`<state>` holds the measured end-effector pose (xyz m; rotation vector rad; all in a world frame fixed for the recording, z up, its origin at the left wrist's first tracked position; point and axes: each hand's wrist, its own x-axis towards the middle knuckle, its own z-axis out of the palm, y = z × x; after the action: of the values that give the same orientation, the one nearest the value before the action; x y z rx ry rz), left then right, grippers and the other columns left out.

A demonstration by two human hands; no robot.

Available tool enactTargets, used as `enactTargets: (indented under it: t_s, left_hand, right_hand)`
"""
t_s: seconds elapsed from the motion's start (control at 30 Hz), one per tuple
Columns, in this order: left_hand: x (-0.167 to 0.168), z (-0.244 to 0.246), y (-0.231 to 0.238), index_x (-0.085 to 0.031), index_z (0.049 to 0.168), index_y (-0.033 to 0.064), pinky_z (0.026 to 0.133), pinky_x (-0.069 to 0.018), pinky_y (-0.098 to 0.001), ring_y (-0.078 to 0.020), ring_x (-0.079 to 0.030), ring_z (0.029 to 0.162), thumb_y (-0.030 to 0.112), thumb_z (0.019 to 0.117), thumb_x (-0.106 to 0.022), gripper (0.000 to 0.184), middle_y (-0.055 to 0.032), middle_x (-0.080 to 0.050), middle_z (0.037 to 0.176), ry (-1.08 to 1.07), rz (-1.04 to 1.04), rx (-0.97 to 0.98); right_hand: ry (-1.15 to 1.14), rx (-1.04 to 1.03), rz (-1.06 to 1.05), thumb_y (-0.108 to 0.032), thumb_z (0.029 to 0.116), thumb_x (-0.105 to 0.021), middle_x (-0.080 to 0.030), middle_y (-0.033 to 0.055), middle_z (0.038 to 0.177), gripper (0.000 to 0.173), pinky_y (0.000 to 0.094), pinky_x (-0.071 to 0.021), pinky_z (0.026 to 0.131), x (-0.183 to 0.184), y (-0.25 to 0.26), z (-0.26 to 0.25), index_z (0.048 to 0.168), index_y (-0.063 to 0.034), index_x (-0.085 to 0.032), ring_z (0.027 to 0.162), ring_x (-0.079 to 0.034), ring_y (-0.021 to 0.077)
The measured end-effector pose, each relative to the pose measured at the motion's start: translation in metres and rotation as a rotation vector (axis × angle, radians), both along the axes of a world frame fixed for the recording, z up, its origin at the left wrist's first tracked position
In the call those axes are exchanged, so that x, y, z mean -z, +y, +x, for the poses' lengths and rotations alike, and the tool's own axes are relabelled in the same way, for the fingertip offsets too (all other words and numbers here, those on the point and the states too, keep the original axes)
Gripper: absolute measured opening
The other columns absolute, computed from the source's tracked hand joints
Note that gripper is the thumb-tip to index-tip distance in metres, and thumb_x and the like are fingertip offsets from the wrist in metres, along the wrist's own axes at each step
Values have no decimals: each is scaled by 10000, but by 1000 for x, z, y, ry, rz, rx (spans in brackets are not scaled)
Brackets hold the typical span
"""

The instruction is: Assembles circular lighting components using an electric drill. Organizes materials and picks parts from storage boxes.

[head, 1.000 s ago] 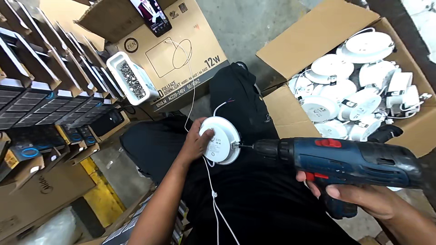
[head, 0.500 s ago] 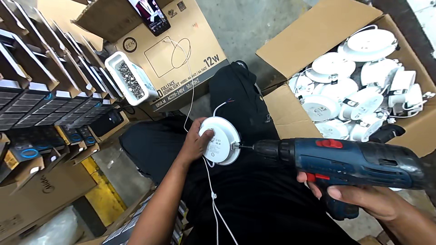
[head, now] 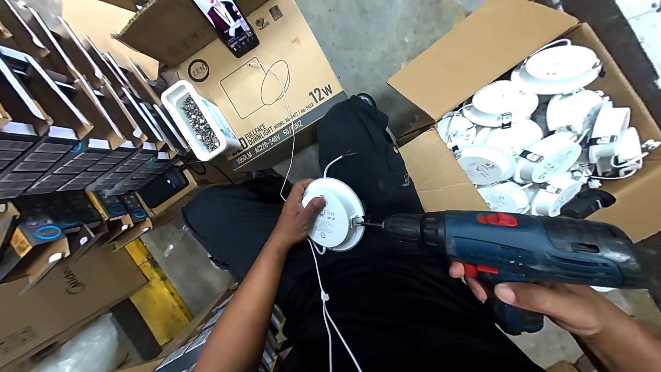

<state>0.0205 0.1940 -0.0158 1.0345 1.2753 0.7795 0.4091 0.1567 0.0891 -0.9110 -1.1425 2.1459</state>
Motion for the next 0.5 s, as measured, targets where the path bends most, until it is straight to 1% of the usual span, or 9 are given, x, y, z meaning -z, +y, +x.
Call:
enactTargets:
  t_s: [0.37, 0.5]
  left_hand:
    - [-1, 0, 0, -477, 1334, 46, 732, -629, -270, -79, -715, 805, 583, 944, -638, 683, -8, -717, 964, 9, 6, -3]
    - [1, -1, -1, -472, 1339, 39, 735, -632, -275, -75, -714, 810, 620, 932, -629, 727, -5, -716, 968, 27, 28, 6]
  right_hand:
    - [-12, -3, 8, -376, 949, -707, -732, 24, 1068, 355, 230, -576, 732, -1, 0, -1, 1248, -186, -688, 823, -679, 89]
    - [-24, -8, 21, -365, 947, -708, -733, 25, 1067, 353, 234, -575, 727, -1, 1, 0, 1248, -182, -687, 817, -677, 91]
